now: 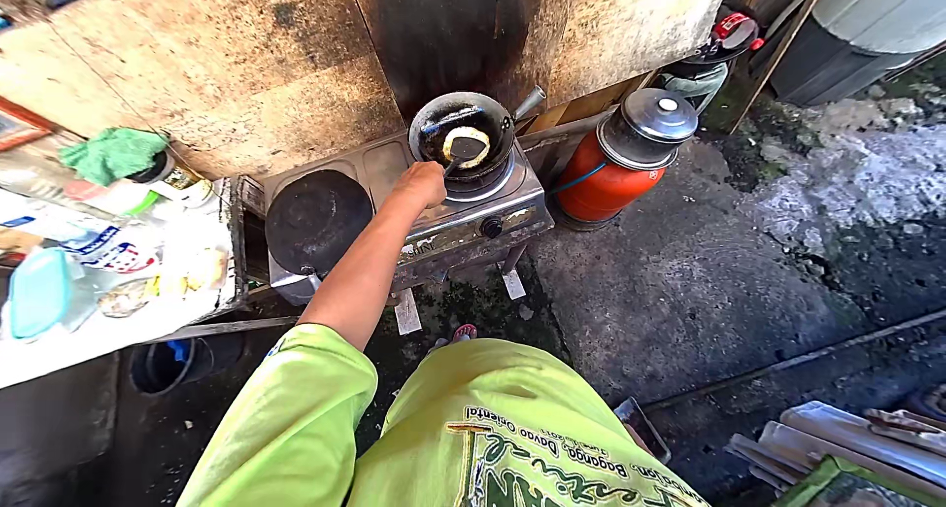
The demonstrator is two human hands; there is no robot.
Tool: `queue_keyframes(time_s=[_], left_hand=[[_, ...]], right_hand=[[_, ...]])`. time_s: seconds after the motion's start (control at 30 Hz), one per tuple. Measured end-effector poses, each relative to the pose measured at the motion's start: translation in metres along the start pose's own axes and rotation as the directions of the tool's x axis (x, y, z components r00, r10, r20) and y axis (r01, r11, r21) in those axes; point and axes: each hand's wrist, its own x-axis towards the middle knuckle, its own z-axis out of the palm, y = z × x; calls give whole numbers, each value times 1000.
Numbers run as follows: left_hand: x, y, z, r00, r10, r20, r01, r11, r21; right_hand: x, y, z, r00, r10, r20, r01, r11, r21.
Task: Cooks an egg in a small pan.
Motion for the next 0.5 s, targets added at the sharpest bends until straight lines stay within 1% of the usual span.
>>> queue_keyframes(time_s=[0.07, 0.1, 0.23, 0.33, 0.37, 0.4, 0.5], left_hand=[[6, -3, 6, 1000, -12, -9, 12, 1000, -8], [8, -4, 9, 1000, -15, -10, 15, 1000, -14], [10, -8, 10, 1000, -5, 6, 5, 999, -39], [9, -10, 4, 1000, -11, -14, 10, 994, -106], [10, -10, 6, 999, -22, -27, 18, 992, -124], [12, -10, 9, 999, -31, -34, 26, 991, -131], [17, -10, 20, 999, -43, -31, 39, 991, -124]], right_hand=[[-12, -11, -6, 1000, 25, 7, -25, 1000, 12], [-6, -6, -3, 1000, 25, -7, -25, 1000, 17], [40, 25, 15, 999, 14, -47, -13, 1000, 26], [72, 47, 26, 997, -27, -77, 29, 999, 32], [65, 41, 22, 998, -15, -62, 16, 999, 28], [47, 27, 13, 999, -6, -41, 7, 1000, 28], [-10, -7, -11, 997, -78, -30, 76, 996, -38]])
